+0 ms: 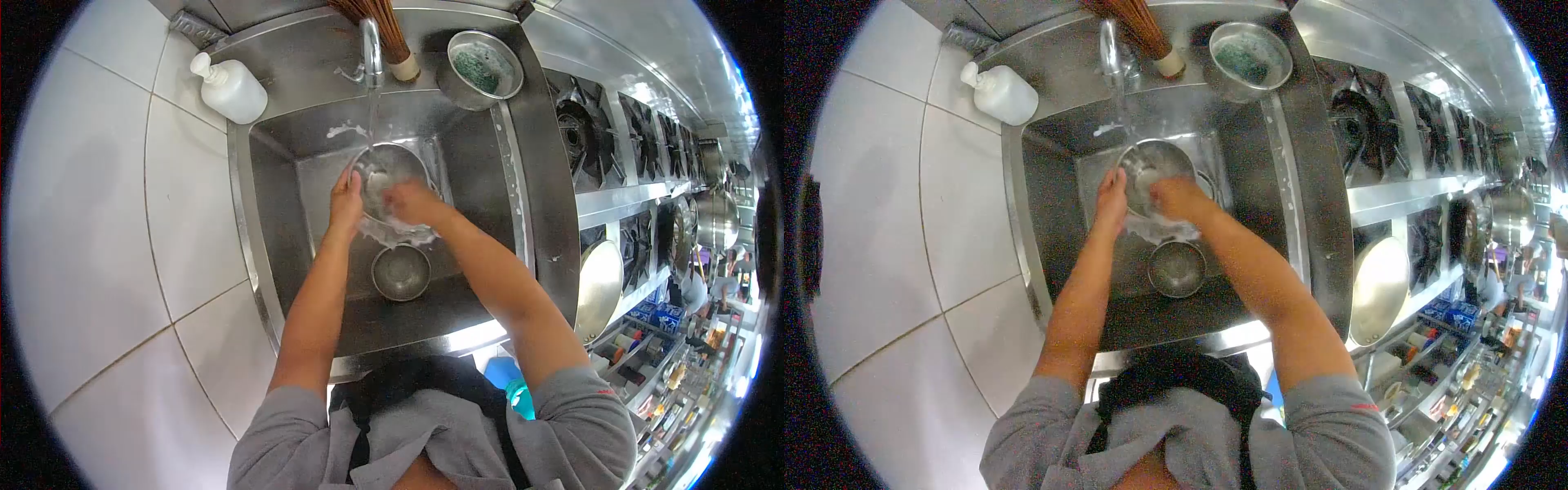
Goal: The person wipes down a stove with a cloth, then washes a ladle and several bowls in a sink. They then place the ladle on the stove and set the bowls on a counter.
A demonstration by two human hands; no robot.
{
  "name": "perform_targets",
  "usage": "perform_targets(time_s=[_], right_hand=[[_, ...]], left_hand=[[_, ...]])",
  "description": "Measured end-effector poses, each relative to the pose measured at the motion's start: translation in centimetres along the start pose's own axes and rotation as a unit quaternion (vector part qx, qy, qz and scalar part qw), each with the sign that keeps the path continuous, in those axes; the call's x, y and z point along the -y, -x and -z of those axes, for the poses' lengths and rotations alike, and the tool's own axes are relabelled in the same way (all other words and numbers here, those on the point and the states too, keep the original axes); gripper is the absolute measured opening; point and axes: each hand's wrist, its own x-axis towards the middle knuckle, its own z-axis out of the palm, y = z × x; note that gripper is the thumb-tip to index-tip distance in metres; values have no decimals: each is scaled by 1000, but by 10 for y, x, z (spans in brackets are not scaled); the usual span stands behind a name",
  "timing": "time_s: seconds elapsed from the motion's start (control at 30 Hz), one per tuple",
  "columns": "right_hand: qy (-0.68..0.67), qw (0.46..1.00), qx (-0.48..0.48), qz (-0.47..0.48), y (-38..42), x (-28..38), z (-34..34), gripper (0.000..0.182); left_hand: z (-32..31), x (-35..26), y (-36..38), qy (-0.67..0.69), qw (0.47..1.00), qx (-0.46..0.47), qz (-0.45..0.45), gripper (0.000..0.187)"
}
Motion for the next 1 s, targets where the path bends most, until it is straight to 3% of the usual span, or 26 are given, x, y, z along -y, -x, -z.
perform_targets(time_s=[0.03, 0.07, 0.1, 0.13, 0.17, 0.2, 0.23, 0.27, 0.3, 0.33, 0.4, 0.43, 0.5, 0.6, 0.63, 0.67, 0.7, 0.77, 0.8, 0.87, 0.9, 0.97, 1.0], right_hand=[[-1, 1000, 0, 1, 7, -2, 9, 17], [-74, 995, -68, -26, 17, -3, 27, 17], [-145, 979, -136, -53, 25, -4, 41, 17], [-144, 979, -135, -56, 32, -8, 46, 17], [-280, 944, -155, -87, 41, -11, 49, 15], [-409, 889, -171, -117, 51, -14, 50, 13], [-407, 890, -170, -119, 59, -19, 47, 13], [-416, 881, -174, -144, 66, -27, 38, 14], [-426, 871, -179, -167, 72, -36, 26, 15], [-467, 847, -177, -185, 79, -45, 14, 15], [-475, 830, -198, -214, 91, -45, 9, 15], [-481, 814, -220, -243, 97, -44, 7, 14], [-471, 808, -235, -265, 108, -40, 12, 13], [-447, 810, -245, -291, 118, -50, 6, 13], [-438, 815, -238, -297, 121, -54, 1, 13], [-437, 814, -236, -301, 124, -56, -1, 13], [-448, 814, -226, -292, 125, -58, -1, 14], [-458, 813, -216, -287, 123, -54, 10, 14], [-479, 811, -220, -254, 120, -52, 26, 13], [-474, 821, -268, -174, 105, -39, 79, 13], [-448, 829, -309, -129, 94, -32, 110, 14], [-400, 839, -348, -122, 71, -16, 184, 13], [-317, 865, -380, -88, 54, -28, 209, 10]], left_hand=[[7, 16, -12, 90, 996, -15, 23, 52], [9, 21, -21, 180, 982, -29, 44, 47], [5, 5, -23, 180, 982, -28, 43, 47], [-2, -22, -18, 101, 994, -49, 0, 41], [-9, -36, -18, 22, 997, -69, -42, 40], [-14, -33, -33, -62, 989, -45, -130, 43], [-18, -32, -49, -145, 965, -22, -218, 46], [-25, -48, -53, -225, 899, -28, -375, 47], [-32, -74, -48, -297, 801, -33, -518, 49], [-36, -93, -38, -299, 801, -31, -517, 49], [-42, -119, -19, -449, 669, -30, -592, 47], [-42, -112, -16, -451, 668, -26, -591, 47], [-43, -77, -11, -394, 762, 5, -515, 47], [-38, 11, -1, -330, 903, 147, -233, 46], [-39, 33, 5, -363, 908, 178, -108, 40], [-38, 76, 0, -347, 910, 218, -55, 37], [-35, 96, 1, -339, 900, 267, -61, 36], [-41, 107, 2, -193, 944, 266, 9, 42], [-43, 112, -2, -191, 944, 269, 10, 42], [-46, 130, -19, -425, 835, 242, -251, 37], [-48, 135, -22, -422, 836, 245, -250, 37], [-53, 143, -29, -620, 665, 228, -349, 37], [-51, 160, -40, -656, 635, 252, -321, 36]])
